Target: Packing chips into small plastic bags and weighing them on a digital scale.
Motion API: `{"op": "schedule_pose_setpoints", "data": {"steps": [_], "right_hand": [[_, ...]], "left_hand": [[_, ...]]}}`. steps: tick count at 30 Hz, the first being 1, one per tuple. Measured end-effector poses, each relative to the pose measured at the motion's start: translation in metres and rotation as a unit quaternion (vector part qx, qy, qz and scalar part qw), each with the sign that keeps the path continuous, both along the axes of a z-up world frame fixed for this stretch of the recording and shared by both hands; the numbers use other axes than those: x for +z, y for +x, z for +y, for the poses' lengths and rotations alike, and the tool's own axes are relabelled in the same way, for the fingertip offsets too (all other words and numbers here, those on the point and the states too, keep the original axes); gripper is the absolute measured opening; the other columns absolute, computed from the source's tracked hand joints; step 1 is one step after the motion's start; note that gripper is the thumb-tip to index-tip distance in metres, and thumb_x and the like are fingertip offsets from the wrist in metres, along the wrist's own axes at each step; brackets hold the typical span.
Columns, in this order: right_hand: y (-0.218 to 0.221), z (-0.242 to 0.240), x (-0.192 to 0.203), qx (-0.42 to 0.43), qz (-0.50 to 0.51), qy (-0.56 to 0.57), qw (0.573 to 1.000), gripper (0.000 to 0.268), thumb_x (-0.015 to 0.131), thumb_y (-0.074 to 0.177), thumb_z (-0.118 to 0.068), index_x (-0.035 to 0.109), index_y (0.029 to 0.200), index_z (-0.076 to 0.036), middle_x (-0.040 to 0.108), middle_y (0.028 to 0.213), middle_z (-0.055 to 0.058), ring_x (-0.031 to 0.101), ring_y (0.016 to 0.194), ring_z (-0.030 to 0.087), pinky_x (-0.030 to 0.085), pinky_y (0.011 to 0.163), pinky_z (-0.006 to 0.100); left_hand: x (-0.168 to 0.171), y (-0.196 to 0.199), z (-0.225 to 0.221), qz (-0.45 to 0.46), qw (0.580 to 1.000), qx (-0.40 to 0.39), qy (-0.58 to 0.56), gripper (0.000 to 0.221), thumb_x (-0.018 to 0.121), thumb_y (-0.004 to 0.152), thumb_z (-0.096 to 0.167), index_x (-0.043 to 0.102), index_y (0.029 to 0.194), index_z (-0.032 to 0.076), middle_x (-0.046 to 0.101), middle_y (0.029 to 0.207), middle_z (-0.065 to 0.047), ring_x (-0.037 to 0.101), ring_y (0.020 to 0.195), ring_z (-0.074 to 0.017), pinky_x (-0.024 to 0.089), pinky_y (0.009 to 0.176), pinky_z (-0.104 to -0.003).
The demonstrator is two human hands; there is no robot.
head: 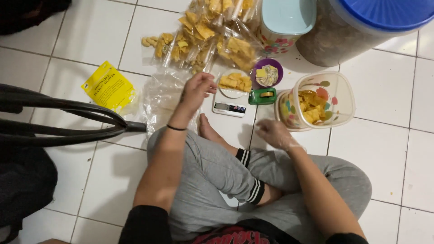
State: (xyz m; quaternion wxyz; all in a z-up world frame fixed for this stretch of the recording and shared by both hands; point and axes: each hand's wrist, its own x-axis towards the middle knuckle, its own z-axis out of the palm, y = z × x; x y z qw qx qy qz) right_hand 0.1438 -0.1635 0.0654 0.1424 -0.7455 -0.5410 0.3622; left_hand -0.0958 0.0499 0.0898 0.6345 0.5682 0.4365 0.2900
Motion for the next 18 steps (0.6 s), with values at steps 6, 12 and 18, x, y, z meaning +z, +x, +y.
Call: {"op": "schedule_pose_setpoints", "data": {"steps": [6,12,18], "right_hand": [[0.014,0.003,-0.060,0.072,-0.126,-0.139,0.980,0.044,0.066,0.082,-0.024,0.072,0.126,-0.022,0.078,0.107,0.014,0.073,0.110,0.035,0.057,0.094,0.050],[0.014,0.006,-0.065,0.079,-0.134,-0.144,0.977,0.044,0.061,0.081,-0.022,0.074,0.122,-0.020,0.078,0.106,0.018,0.072,0.112,0.037,0.056,0.096,0.052],[0.008,0.011,-0.049,0.082,-0.097,-0.161,0.979,0.051,0.064,0.079,-0.015,0.070,0.130,-0.017,0.075,0.112,0.023,0.069,0.117,0.041,0.055,0.101,0.053]], "left_hand": [[-0.075,-0.012,0.037,0.159,0.984,0.075,0.001,0.021,0.063,0.093,0.034,0.070,0.101,0.015,0.074,0.079,-0.008,0.075,0.068,-0.0164,0.054,0.056,-0.025],[-0.082,0.011,0.036,0.120,0.986,0.091,-0.075,0.020,0.067,0.089,0.035,0.071,0.099,0.017,0.075,0.075,-0.005,0.077,0.067,-0.0163,0.060,0.054,-0.027],[-0.059,0.014,0.027,0.117,0.986,0.094,-0.073,0.022,0.063,0.092,0.031,0.070,0.101,0.012,0.073,0.077,-0.007,0.076,0.068,-0.0158,0.059,0.057,-0.025]]}}
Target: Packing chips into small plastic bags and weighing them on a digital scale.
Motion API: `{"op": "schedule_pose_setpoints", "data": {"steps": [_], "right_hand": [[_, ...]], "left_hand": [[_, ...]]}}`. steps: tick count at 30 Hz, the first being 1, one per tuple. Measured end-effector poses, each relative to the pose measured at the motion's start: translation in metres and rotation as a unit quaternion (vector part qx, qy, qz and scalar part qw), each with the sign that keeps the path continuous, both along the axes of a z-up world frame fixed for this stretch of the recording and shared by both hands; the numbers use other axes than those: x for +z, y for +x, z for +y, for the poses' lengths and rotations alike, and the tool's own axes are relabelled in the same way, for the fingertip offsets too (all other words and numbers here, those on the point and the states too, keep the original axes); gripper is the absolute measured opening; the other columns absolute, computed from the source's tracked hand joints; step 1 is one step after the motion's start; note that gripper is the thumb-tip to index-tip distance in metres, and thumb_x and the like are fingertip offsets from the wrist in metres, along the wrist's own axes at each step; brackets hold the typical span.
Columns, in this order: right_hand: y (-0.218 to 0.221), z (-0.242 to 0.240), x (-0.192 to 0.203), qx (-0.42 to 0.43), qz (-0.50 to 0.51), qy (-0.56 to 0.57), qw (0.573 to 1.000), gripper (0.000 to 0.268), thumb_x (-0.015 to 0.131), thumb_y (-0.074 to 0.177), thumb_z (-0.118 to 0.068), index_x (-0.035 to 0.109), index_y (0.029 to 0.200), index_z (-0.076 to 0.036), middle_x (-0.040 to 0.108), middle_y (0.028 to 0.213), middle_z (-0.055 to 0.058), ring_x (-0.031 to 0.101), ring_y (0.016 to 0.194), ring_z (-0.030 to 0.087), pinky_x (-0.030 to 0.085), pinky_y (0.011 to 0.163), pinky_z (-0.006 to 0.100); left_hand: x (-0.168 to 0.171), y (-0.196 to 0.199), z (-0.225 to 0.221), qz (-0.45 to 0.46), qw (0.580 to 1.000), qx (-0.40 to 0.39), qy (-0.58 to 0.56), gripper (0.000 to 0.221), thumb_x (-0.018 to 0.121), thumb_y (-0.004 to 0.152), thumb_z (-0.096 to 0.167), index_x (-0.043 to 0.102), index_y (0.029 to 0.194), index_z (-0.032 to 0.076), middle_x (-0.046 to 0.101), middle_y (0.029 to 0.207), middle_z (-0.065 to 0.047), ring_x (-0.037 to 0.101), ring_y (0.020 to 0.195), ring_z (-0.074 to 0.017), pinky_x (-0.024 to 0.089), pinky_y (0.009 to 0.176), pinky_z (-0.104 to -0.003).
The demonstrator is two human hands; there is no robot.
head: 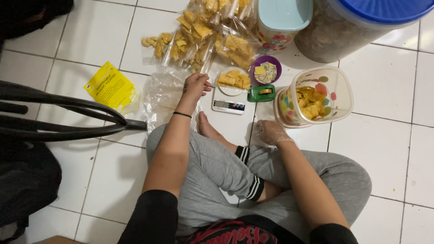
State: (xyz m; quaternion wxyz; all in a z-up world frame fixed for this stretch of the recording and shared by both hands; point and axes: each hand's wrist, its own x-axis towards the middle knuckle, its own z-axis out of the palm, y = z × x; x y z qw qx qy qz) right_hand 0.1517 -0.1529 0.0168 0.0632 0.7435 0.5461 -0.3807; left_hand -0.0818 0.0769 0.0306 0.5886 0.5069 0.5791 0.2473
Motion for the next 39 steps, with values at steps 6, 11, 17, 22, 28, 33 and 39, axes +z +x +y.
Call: {"op": "schedule_pose_setpoints", "data": {"steps": [6,11,17,22,28,33,39], "right_hand": [[-0.005,0.003,0.002,-0.046,0.014,0.015,0.999,0.043,0.066,0.079,-0.015,0.076,0.121,-0.017,0.078,0.107,0.019,0.070,0.114,0.039,0.056,0.098,0.051],[-0.025,0.051,0.065,-0.167,0.053,0.249,0.953,0.038,0.077,0.083,-0.020,0.073,0.118,-0.004,0.073,0.102,0.026,0.071,0.101,0.043,0.056,0.087,0.054],[-0.004,0.149,0.026,-0.310,0.041,0.373,0.874,0.052,0.084,0.077,-0.036,0.063,0.118,-0.011,0.071,0.106,0.021,0.065,0.111,0.044,0.049,0.098,0.056],[0.006,0.176,-0.023,-0.369,0.084,0.323,0.867,0.053,0.083,0.079,-0.038,0.066,0.124,-0.017,0.076,0.098,0.005,0.073,0.104,0.027,0.055,0.094,0.044],[-0.011,0.113,0.057,-0.210,0.133,0.279,0.928,0.016,0.076,0.091,-0.029,0.079,0.104,-0.021,0.076,0.098,0.009,0.073,0.102,0.031,0.056,0.087,0.045],[-0.008,0.054,0.097,-0.216,0.410,0.402,0.790,0.018,0.063,0.105,-0.014,0.063,0.119,-0.001,0.070,0.101,0.014,0.069,0.098,0.023,0.058,0.089,0.040],[-0.001,0.004,0.163,-0.421,0.522,0.356,0.651,0.018,0.060,0.104,-0.024,0.054,0.113,-0.009,0.069,0.101,0.016,0.074,0.099,0.028,0.062,0.083,0.036]], "left_hand": [[0.011,0.007,-0.009,0.016,1.000,0.001,0.003,0.022,0.062,0.092,0.030,0.070,0.099,0.012,0.072,0.078,-0.006,0.075,0.069,-0.0150,0.057,0.057,-0.024],[-0.004,0.014,-0.008,0.009,1.000,-0.020,0.017,0.024,0.063,0.092,0.030,0.071,0.099,0.009,0.073,0.077,-0.008,0.075,0.069,-0.0162,0.058,0.057,-0.023],[-0.027,0.018,-0.003,-0.005,0.999,-0.021,0.035,0.023,0.063,0.092,0.026,0.072,0.098,0.006,0.072,0.076,-0.009,0.075,0.067,-0.0163,0.057,0.055,-0.022],[-0.017,0.013,-0.003,-0.003,0.999,-0.026,0.038,0.024,0.064,0.093,0.027,0.072,0.102,0.006,0.073,0.079,-0.009,0.075,0.072,-0.0166,0.058,0.065,-0.026],[0.008,0.012,-0.011,0.150,0.985,-0.061,0.063,0.043,0.062,0.093,0.050,0.066,0.117,0.013,0.072,0.103,-0.009,0.071,0.106,-0.0254,0.056,0.089,-0.036],[0.042,0.022,-0.037,0.016,0.976,-0.203,0.080,0.073,0.062,0.098,0.060,0.048,0.143,0.003,0.062,0.132,-0.025,0.052,0.136,-0.0411,0.044,0.112,-0.050],[0.053,0.046,-0.085,-0.234,0.894,-0.382,0.010,0.037,0.083,0.088,0.022,0.067,0.120,0.010,0.071,0.107,-0.003,0.067,0.093,-0.0125,0.058,0.082,-0.027]]}}
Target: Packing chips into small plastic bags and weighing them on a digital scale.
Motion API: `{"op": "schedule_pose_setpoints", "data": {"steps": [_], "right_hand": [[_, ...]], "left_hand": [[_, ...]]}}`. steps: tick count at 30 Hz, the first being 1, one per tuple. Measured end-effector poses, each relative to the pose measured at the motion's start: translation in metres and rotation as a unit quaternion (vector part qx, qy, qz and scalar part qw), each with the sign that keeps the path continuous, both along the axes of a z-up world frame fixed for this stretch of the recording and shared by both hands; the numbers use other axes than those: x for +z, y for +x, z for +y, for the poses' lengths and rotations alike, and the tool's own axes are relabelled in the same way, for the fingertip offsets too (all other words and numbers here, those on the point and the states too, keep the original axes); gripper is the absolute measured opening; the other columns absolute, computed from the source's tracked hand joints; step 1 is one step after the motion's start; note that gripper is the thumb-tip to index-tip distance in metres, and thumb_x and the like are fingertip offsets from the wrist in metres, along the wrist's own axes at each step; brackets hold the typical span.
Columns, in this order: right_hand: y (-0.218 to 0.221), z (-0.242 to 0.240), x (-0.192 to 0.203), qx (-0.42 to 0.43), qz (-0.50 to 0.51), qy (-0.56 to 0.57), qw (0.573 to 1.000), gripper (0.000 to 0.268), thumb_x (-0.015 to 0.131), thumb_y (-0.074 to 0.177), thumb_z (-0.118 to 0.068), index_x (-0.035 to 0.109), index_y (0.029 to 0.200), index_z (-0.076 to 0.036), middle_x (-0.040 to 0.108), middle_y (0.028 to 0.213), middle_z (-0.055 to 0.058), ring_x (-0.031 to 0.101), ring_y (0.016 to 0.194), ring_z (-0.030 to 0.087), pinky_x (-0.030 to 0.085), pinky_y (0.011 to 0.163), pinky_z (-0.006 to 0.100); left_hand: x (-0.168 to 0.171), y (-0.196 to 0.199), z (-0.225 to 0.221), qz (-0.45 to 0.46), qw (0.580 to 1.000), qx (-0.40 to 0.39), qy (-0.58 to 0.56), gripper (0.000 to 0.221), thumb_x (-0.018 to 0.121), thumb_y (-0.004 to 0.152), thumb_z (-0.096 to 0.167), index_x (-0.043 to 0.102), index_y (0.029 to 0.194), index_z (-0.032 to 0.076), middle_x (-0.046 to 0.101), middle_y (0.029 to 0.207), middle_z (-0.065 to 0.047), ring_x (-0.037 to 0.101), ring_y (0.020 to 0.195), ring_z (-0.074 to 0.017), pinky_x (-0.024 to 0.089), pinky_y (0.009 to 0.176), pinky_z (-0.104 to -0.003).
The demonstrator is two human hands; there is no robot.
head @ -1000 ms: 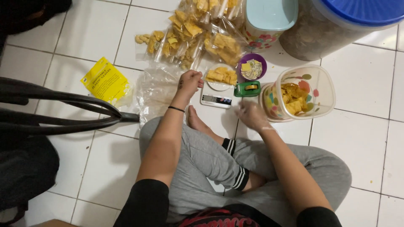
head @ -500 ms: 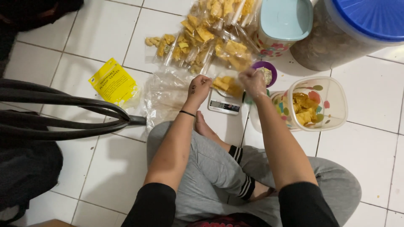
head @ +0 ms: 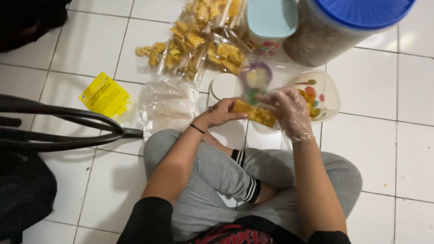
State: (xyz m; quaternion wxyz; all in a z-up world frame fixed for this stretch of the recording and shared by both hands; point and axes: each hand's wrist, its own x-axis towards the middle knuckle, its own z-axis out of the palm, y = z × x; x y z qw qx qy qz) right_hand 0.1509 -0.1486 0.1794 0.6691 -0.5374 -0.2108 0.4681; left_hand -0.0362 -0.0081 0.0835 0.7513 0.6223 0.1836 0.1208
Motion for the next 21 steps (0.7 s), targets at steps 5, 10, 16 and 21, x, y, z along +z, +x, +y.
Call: {"op": "schedule_pose_setpoints", "data": {"steps": [5,10,16,21], "right_hand": [[0.023,-0.037,0.003,-0.021,0.019,-0.025,0.999,0.034,0.068,0.098,-0.022,0.054,0.127,-0.011,0.070,0.107,0.016,0.073,0.100,0.028,0.062,0.083,0.041],[0.044,-0.070,-0.028,-0.030,0.040,-0.104,0.993,0.051,0.072,0.088,-0.004,0.057,0.136,-0.011,0.069,0.107,0.019,0.073,0.093,0.030,0.065,0.075,0.043],[0.051,-0.084,-0.022,-0.097,0.079,-0.125,0.984,0.044,0.072,0.090,-0.006,0.058,0.131,-0.006,0.071,0.099,0.015,0.074,0.086,0.025,0.065,0.074,0.045],[0.053,-0.088,-0.018,-0.121,0.096,-0.150,0.977,0.042,0.078,0.083,-0.008,0.064,0.122,-0.010,0.067,0.099,0.014,0.073,0.088,0.030,0.066,0.076,0.046]], "left_hand": [[0.007,0.032,-0.033,0.018,0.988,0.014,-0.152,0.037,0.068,0.098,0.025,0.058,0.126,0.003,0.074,0.091,-0.021,0.077,0.072,-0.0253,0.063,0.064,-0.029],[0.015,0.065,-0.051,0.088,0.971,0.028,-0.220,0.048,0.065,0.100,0.030,0.045,0.139,0.012,0.074,0.092,-0.030,0.077,0.068,-0.0294,0.063,0.057,-0.029],[0.004,0.108,-0.059,0.202,0.953,0.034,-0.222,0.075,0.062,0.098,0.046,0.024,0.155,0.016,0.073,0.097,-0.032,0.078,0.074,-0.0326,0.065,0.061,-0.036],[-0.014,0.135,-0.062,0.206,0.941,0.154,-0.222,0.052,0.067,0.095,0.035,0.054,0.139,0.011,0.068,0.115,-0.028,0.075,0.084,-0.0421,0.066,0.058,-0.044]]}}
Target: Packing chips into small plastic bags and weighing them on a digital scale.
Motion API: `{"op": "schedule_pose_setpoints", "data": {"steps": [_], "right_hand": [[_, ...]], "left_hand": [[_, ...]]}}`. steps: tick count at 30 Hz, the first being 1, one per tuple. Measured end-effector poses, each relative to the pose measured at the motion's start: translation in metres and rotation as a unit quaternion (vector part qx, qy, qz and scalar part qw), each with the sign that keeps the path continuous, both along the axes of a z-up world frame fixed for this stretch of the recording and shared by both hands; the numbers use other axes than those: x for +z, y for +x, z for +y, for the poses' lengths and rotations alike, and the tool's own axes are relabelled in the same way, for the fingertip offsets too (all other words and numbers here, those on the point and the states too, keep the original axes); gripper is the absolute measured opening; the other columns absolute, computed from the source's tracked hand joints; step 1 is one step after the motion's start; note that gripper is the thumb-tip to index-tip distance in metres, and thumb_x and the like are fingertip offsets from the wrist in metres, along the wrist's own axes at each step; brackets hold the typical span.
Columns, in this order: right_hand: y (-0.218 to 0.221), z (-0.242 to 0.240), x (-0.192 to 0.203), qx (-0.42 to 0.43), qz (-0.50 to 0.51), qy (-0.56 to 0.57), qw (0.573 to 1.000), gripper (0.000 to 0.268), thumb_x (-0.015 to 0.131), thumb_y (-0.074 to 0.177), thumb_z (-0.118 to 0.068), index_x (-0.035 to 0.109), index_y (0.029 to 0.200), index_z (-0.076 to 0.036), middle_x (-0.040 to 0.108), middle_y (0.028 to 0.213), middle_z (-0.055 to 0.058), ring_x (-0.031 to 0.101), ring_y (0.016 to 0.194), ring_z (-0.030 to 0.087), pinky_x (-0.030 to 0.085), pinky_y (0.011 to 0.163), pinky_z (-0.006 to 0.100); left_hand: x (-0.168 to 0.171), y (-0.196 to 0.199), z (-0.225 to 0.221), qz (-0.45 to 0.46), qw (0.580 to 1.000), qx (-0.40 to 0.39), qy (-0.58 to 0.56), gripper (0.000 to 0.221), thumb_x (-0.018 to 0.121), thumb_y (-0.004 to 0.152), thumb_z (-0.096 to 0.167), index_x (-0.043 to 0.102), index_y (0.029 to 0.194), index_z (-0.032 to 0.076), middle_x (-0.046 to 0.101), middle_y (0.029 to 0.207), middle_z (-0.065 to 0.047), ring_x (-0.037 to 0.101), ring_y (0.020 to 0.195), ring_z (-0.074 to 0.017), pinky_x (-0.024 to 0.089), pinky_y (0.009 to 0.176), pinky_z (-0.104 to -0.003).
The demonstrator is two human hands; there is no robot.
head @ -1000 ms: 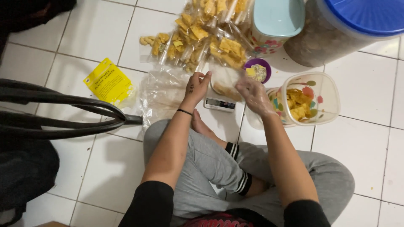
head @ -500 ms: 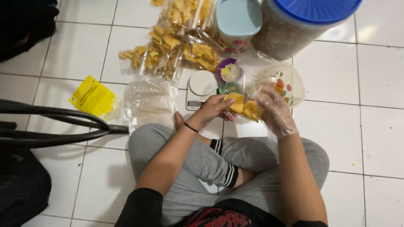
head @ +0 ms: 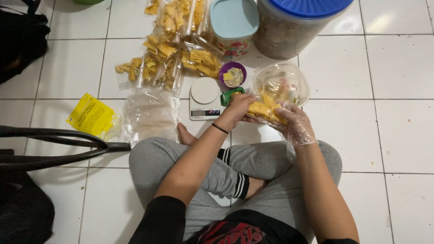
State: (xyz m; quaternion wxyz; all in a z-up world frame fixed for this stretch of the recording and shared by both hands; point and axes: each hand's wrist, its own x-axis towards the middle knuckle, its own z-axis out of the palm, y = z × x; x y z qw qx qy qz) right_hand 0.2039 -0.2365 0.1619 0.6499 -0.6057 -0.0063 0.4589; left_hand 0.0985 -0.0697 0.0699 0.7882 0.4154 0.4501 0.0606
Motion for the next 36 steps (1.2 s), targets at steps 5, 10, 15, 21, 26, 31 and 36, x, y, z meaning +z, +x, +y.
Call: {"op": "schedule_pose_setpoints", "data": {"steps": [5,10,15,21,26,31,36], "right_hand": [[0.012,0.007,-0.016,-0.073,0.042,-0.037,0.996,0.048,0.073,0.087,-0.009,0.052,0.130,-0.001,0.063,0.115,0.027,0.071,0.100,0.045,0.061,0.084,0.059],[0.021,-0.003,-0.037,-0.085,0.062,-0.010,0.994,0.043,0.070,0.090,-0.022,0.055,0.122,0.002,0.069,0.107,0.023,0.075,0.092,0.039,0.065,0.074,0.053],[-0.003,-0.007,0.004,-0.077,0.060,0.014,0.995,0.031,0.071,0.082,-0.010,0.060,0.109,0.002,0.069,0.098,0.017,0.076,0.084,0.033,0.065,0.067,0.042],[-0.004,-0.013,-0.014,-0.035,-0.001,0.062,0.997,0.012,0.068,0.086,-0.007,0.061,0.096,-0.010,0.060,0.090,0.004,0.066,0.085,0.020,0.057,0.070,0.031],[-0.025,-0.006,0.009,-0.027,-0.047,0.104,0.993,0.013,0.074,0.091,-0.011,0.061,0.094,-0.011,0.062,0.088,0.004,0.065,0.085,0.017,0.055,0.073,0.030],[-0.040,0.008,0.004,0.003,-0.110,0.141,0.984,0.019,0.074,0.092,-0.013,0.065,0.108,-0.010,0.066,0.101,0.008,0.067,0.091,0.016,0.060,0.075,0.029],[-0.058,0.037,-0.034,0.061,-0.124,0.094,0.986,0.021,0.080,0.091,-0.017,0.072,0.107,-0.007,0.070,0.097,0.008,0.068,0.089,0.015,0.060,0.079,0.029]], "left_hand": [[0.046,0.007,-0.011,-0.007,0.999,-0.028,0.041,0.041,0.068,0.093,0.028,0.060,0.124,0.003,0.068,0.115,-0.031,0.075,0.081,-0.0423,0.065,0.055,-0.041],[0.060,0.008,-0.009,-0.001,0.997,-0.029,0.076,0.037,0.065,0.094,0.023,0.063,0.122,-0.001,0.069,0.107,-0.031,0.075,0.074,-0.0416,0.064,0.049,-0.041],[0.029,0.004,0.006,-0.025,0.986,-0.039,0.158,0.022,0.068,0.093,0.019,0.071,0.106,0.002,0.070,0.088,-0.028,0.074,0.063,-0.0376,0.063,0.043,-0.041],[0.034,-0.024,0.007,-0.112,0.971,-0.056,0.203,0.026,0.077,0.089,0.019,0.074,0.110,0.004,0.070,0.090,-0.011,0.065,0.082,-0.0190,0.057,0.069,-0.030],[0.044,-0.049,0.005,-0.156,0.950,-0.069,0.261,0.017,0.076,0.091,0.019,0.078,0.106,0.011,0.072,0.090,-0.008,0.063,0.085,-0.0140,0.055,0.074,-0.028],[0.055,-0.084,0.014,-0.196,0.942,-0.012,0.272,0.016,0.073,0.095,0.019,0.077,0.108,0.011,0.072,0.091,-0.007,0.061,0.087,-0.0130,0.054,0.075,-0.026],[0.060,-0.127,0.035,-0.148,0.950,-0.035,0.271,0.015,0.073,0.094,0.018,0.076,0.106,0.009,0.074,0.094,-0.008,0.066,0.085,-0.0138,0.056,0.075,-0.026]]}}
